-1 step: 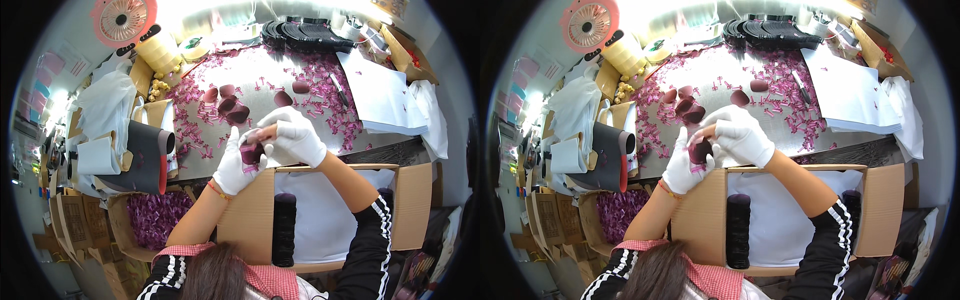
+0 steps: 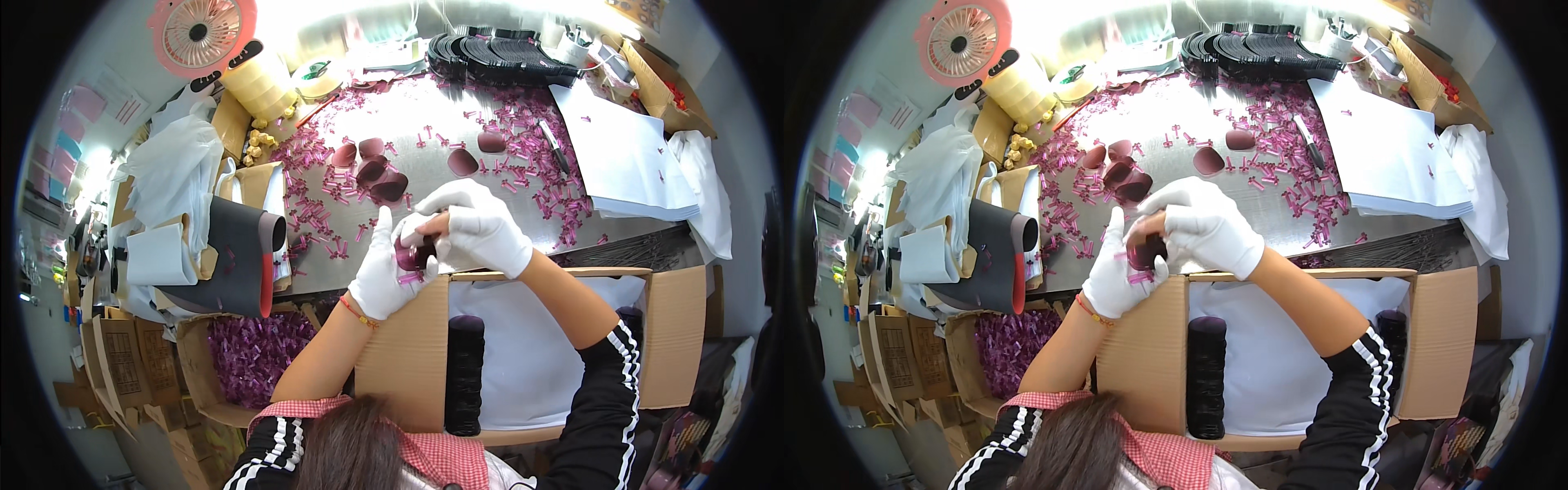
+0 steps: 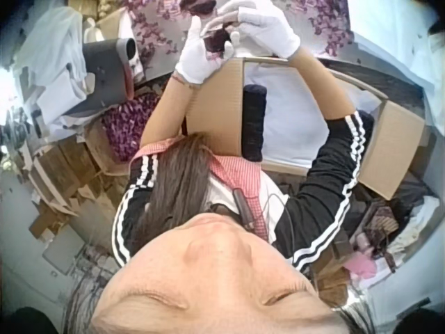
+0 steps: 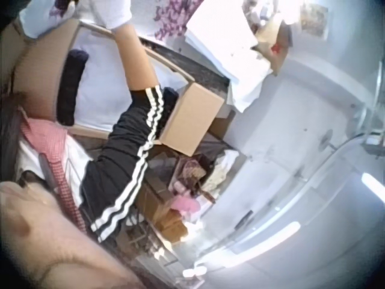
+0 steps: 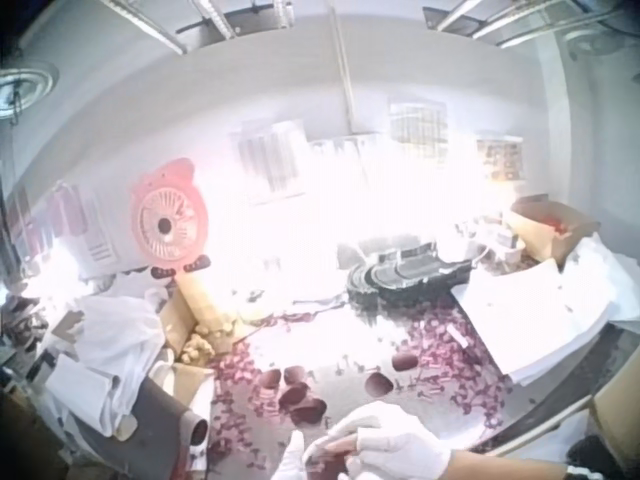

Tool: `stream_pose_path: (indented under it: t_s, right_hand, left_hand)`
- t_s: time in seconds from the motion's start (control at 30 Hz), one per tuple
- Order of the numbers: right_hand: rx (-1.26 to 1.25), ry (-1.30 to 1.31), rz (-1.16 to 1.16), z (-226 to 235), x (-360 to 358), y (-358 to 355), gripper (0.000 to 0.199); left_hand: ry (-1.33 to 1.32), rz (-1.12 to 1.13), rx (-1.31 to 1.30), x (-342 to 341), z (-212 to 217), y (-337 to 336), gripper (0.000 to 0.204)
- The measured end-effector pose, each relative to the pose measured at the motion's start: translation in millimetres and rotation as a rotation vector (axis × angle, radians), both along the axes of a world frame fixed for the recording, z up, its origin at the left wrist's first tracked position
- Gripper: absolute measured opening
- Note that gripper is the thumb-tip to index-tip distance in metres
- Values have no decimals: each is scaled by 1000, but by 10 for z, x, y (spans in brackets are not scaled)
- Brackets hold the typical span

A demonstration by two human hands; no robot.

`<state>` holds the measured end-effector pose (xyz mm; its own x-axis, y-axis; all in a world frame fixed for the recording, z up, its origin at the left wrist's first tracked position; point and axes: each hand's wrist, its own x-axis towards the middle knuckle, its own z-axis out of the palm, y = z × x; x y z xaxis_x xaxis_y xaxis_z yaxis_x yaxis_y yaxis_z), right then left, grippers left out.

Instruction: The person assembles small dark red decorative items by inserting them into a metal rack, then removes them and places them into a cardboard box. The person repeats this process multiple times, handling the items one at a time.

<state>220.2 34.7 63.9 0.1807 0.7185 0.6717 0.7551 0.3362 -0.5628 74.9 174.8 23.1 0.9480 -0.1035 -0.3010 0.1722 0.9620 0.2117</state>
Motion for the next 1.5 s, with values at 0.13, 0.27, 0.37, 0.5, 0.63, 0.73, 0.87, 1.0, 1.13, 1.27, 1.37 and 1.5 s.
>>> stream_pose_path:
  t_s: [0.13, 0.27, 0.37, 0.5, 0.63, 0.73, 0.87, 1.0, 1.13, 1.27, 1.37, 1.5]
  right_hand:
    - [-98, -96, 99, -55, 20, -39, 37]
    - [-318, 105, -126, -86, 200, -140, 31]
    - [-412, 64, -510, -369, 607, -60, 32]
    - [-522, -257, -636, -476, 862, 179, 53]
    - [-790, -476, -588, -607, 1016, 463, 23]
    - [-621, -923, -658, -939, 1180, 516, 19]
    - [-596, -549, -696, -552, 971, 477, 18]
    - [-204, 697, -388, -339, 605, 350, 20]
    - [-274, -26, -448, -90, 148, 65, 20]
    - [-458, -232, -381, 170, -105, 24, 36]
    - [-228, -549, -446, -2, 415, 16, 29]
    - [-726, -235, -817, -383, 1378, 91, 40]
  left_hand:
    - [42, -3, 107, -70, 67, -74, 64]
    - [-44, 22, 17, -71, 61, -89, 50]
    - [-112, 65, -96, -1, -69, -53, 37]
    - [27, 155, -19, 67, 7, -112, 28]
    - [38, 135, 24, 112, 20, -117, 26]
    - [40, 110, 23, 156, -3, -115, 23]
    - [67, 176, 10, 117, -43, -112, 23]
    - [94, 260, 2, 177, -71, -178, 24]
    - [109, 349, 137, 239, 45, -303, 37]
    - [52, 264, 147, 269, -27, -300, 43]
    - [62, 221, 19, 224, -45, -239, 36]
    - [-16, 194, -30, 182, 4, -200, 38]
